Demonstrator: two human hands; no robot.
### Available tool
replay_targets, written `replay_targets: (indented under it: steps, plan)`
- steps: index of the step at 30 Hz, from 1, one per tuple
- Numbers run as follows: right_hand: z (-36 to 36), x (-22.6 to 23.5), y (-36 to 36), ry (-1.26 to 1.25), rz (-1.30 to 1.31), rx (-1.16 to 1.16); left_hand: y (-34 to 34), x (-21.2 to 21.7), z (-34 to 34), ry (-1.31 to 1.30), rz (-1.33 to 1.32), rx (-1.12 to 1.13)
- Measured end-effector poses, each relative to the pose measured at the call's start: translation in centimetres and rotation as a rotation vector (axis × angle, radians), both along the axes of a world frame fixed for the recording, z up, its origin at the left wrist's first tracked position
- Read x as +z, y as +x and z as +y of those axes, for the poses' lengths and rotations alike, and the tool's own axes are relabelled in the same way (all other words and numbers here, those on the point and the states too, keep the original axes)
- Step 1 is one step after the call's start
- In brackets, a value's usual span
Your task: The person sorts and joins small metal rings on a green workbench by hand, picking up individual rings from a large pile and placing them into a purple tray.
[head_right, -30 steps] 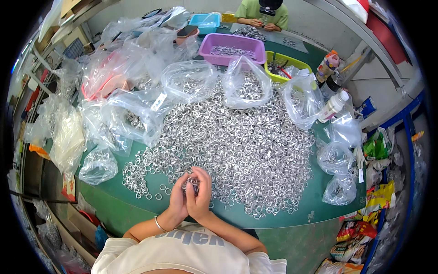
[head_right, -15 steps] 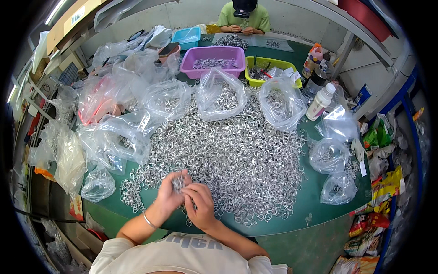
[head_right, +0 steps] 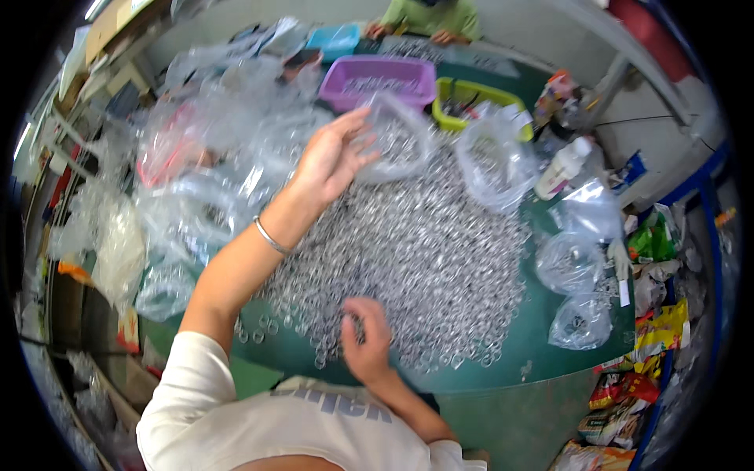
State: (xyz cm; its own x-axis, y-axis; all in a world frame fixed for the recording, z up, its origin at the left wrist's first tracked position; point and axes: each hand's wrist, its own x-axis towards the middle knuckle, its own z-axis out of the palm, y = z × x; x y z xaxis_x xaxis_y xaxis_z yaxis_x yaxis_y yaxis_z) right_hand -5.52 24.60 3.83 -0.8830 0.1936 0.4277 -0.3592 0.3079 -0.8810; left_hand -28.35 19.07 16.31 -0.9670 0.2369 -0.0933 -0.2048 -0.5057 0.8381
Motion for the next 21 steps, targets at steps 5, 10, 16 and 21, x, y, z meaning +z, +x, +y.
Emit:
replay_targets:
  steps: [5,10,16,21]
  plan:
    - [1.4,-0.6,0.3,-0.094,-0.144,-0.045,8.0,-2.5,-9.6,-0.192,0.328,-0.029]
    - [0.3,-0.7,1.2,0.317,-0.182,0.286,18.9,-11.0,-21.9,-0.883,0.346,0.327]
    - [-3.5,-3.2,3.0,0.843,-0.165,0.585,26.6,-18.4,-24.1,-1.714,0.167,0.452]
    - [-6.3,-3.5,1.5,1.045,-0.122,0.580,25.0,-19.2,-23.7,-1.693,0.211,0.464]
